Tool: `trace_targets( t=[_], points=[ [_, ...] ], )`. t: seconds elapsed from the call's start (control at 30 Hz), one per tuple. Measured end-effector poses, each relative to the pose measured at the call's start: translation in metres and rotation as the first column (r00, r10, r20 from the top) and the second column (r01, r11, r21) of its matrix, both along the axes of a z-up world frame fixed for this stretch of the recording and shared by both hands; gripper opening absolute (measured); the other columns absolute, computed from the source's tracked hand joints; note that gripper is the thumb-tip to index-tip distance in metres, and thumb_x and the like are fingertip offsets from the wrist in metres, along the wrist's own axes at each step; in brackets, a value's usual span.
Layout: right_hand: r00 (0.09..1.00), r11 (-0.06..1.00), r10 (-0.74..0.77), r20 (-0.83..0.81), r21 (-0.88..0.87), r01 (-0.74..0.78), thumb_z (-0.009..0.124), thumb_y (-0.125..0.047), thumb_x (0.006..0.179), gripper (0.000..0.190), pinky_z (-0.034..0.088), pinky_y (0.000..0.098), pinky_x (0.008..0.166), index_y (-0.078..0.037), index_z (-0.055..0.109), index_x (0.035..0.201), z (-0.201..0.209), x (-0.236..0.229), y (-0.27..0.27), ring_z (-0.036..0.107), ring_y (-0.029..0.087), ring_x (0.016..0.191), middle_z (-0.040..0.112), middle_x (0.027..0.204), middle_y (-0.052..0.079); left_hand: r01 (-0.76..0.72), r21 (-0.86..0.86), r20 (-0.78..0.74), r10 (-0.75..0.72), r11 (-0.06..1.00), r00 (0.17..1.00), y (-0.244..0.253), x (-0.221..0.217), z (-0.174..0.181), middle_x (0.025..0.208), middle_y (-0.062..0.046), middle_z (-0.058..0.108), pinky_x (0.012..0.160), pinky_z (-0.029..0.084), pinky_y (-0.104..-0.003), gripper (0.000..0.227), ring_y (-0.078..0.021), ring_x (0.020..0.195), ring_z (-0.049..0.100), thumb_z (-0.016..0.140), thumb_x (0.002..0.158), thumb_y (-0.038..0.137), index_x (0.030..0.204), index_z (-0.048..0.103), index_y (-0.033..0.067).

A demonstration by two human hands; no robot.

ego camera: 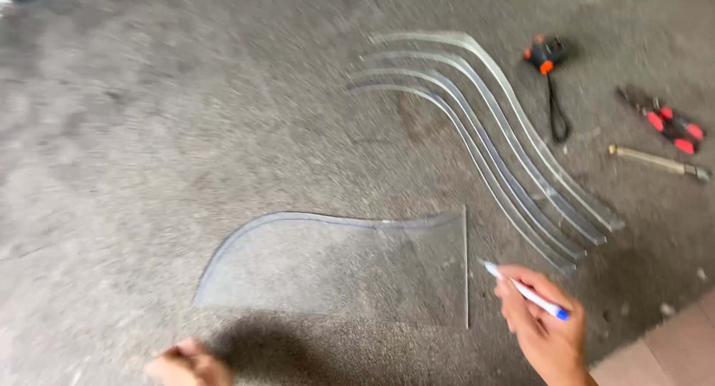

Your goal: Trace a pattern onto a glass sheet with a marker and score it with a glass cutter.

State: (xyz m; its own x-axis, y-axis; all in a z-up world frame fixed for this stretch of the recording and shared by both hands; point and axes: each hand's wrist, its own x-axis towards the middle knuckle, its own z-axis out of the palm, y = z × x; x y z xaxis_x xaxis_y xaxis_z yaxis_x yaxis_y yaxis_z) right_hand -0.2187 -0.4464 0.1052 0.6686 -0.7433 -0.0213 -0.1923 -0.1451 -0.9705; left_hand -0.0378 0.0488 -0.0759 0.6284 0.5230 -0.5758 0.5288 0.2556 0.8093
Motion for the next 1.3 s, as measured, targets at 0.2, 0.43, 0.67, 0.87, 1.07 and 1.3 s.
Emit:
trace_targets(
  t=[0.2,0.43,0.67,0.87,1.07,1.3],
  points=[
    [0.956,0.896,0.289,0.056,0.337,-0.291,0.057,-0.010,0.099,0.020,0.046,0.0291,0.039,0.006,0.068,0.100,-0.029,-0.025,-0.053,0.059,0.015,0.051,0.070,0.072,0.016,0.421,-0.135,0.141,-0.403,0.897,0.904,-0.260,-0.103,0.143,0.065,-0.005,0.056,0.045,0.038,-0.031,0.029,-0.0133,0.050,0.046,0.064,0.095,0.030,0.079,0.065,0.0063],
    [0.871,0.824,0.469,0.143,0.283,-0.490,0.061,-0.012,0.098,0.015,0.048,0.0252,0.047,0.003,0.066,0.098,0.066,-0.016,-0.090,0.059,0.010,0.058,0.070,0.075,0.011,0.389,-0.588,0.263,-0.287,0.709,0.921,-0.402,-0.149,0.232,0.067,0.003,0.037,0.050,0.026,-0.026,0.018,-0.0072,0.055,0.030,0.047,0.107,0.029,0.098,0.048,0.0131],
    [0.877,0.816,0.451,0.162,0.323,-0.480,0.063,-0.014,0.097,0.016,0.048,0.0245,0.047,0.002,0.065,0.098,0.062,-0.024,-0.150,0.059,0.009,0.057,0.069,0.075,0.010,0.436,-0.614,0.322,-0.295,0.658,0.899,-0.480,-0.165,0.234,0.066,0.003,0.034,0.051,0.027,-0.026,0.018,-0.0078,0.056,0.032,0.047,0.107,0.028,0.098,0.045,0.0130],
    [0.864,0.801,0.488,0.121,0.330,-0.499,0.062,-0.017,0.097,0.020,0.050,0.0254,0.045,0.002,0.067,0.096,0.057,-0.032,-0.176,0.061,0.010,0.056,0.071,0.074,0.010,0.550,-0.457,0.342,-0.433,0.699,0.834,-0.508,-0.173,0.228,0.065,0.004,0.033,0.049,0.025,-0.025,0.019,-0.0070,0.055,0.029,0.046,0.108,0.029,0.102,0.043,0.0115],
    [0.853,0.806,0.518,0.059,0.301,-0.510,0.063,-0.015,0.095,0.016,0.050,0.0253,0.044,0.000,0.068,0.094,0.041,-0.044,-0.192,0.061,0.009,0.052,0.073,0.070,0.007,0.659,-0.379,0.386,-0.536,0.650,0.751,-0.538,-0.182,0.214,0.069,0.003,0.038,0.052,0.030,-0.024,0.012,-0.0072,0.059,0.036,0.048,0.108,0.024,0.110,0.044,0.0130],
    [0.914,0.823,0.402,0.059,0.413,-0.388,0.062,-0.015,0.097,0.016,0.045,0.0253,0.044,0.000,0.070,0.095,-0.008,-0.078,-0.217,0.056,0.009,0.050,0.066,0.065,0.004,0.769,-0.163,0.356,-0.690,0.619,0.630,-0.584,-0.194,0.202,0.076,0.001,0.050,0.055,0.039,-0.026,0.007,-0.0087,0.066,0.046,0.049,0.106,0.013,0.112,0.045,0.0117]
  ],
)
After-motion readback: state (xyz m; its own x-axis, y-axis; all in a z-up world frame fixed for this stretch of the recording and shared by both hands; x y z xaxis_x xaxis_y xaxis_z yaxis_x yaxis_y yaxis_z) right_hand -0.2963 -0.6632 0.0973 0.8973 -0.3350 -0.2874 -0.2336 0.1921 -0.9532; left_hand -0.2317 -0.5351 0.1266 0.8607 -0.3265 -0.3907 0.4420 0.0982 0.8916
